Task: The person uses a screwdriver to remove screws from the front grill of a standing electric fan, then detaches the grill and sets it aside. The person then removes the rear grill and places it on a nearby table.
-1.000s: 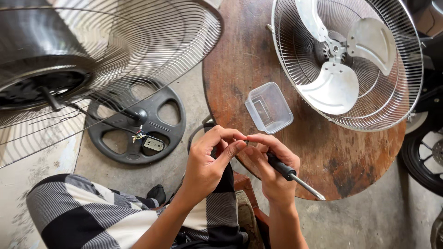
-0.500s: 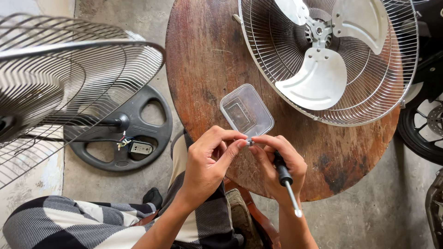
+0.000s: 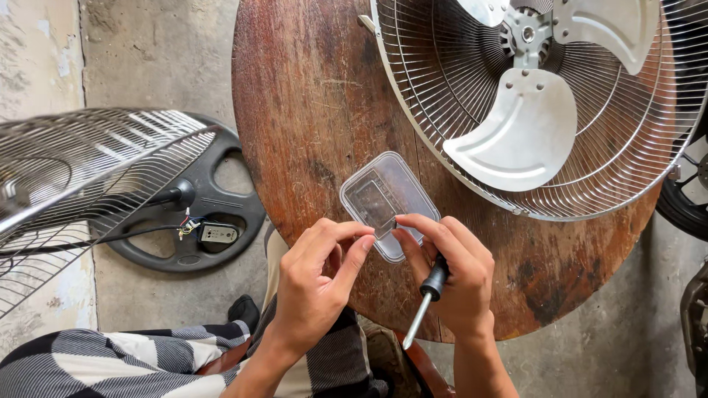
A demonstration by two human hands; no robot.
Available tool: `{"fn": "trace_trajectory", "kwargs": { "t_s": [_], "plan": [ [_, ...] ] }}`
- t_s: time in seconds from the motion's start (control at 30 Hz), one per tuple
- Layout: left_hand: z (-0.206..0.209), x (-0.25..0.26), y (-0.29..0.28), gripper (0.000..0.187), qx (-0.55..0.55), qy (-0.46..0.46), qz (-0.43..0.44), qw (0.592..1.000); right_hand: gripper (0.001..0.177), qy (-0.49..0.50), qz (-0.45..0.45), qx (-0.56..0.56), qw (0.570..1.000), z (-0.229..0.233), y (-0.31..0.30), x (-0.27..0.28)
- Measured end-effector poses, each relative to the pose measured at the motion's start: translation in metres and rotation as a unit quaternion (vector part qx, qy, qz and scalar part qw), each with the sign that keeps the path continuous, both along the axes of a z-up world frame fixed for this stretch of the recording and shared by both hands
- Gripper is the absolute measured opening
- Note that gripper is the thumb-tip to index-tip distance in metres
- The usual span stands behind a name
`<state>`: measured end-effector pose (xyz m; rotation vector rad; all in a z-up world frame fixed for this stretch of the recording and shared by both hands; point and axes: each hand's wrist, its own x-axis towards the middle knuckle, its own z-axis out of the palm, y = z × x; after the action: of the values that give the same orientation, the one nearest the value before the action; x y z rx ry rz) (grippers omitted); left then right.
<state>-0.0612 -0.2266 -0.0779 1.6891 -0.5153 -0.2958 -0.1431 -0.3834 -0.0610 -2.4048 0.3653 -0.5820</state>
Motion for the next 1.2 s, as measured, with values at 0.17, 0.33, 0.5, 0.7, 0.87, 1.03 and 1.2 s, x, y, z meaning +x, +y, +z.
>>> {"fn": "trace_trajectory", "kwargs": {
  "t_s": [0.17,0.33,0.5,0.7,0.87,1.03,1.2],
  "plan": [
    [-0.002,0.004,0.000,0.011,0.009,-0.003,-0.009,1.000,0.031,0.027,0.000,-0.022,0.999,0.003,-0.003,0.002],
    [-0.001,0.008,0.000,0.010,0.011,-0.011,-0.013,1.000,0.030,0.045,-0.003,-0.030,0.999,0.003,-0.004,0.006],
    [0.000,0.009,0.002,0.009,0.012,0.009,-0.014,1.000,0.029,0.042,-0.002,-0.025,0.999,0.005,-0.004,0.007],
    [0.001,0.008,0.007,0.008,0.009,0.045,-0.011,0.999,0.028,0.042,-0.023,-0.020,0.999,0.006,-0.003,0.005],
    [0.004,0.005,0.018,0.008,-0.013,0.024,-0.013,1.000,0.028,0.043,-0.053,-0.001,0.998,0.015,0.001,-0.003],
    [0.010,0.000,0.038,0.017,-0.049,-0.013,-0.048,0.998,0.032,0.056,-0.055,0.001,0.997,0.023,0.011,-0.008],
    [0.017,-0.010,0.054,0.031,-0.077,-0.032,-0.036,0.996,0.032,0.067,-0.041,-0.001,0.997,0.031,0.034,-0.013]
  ]
}}
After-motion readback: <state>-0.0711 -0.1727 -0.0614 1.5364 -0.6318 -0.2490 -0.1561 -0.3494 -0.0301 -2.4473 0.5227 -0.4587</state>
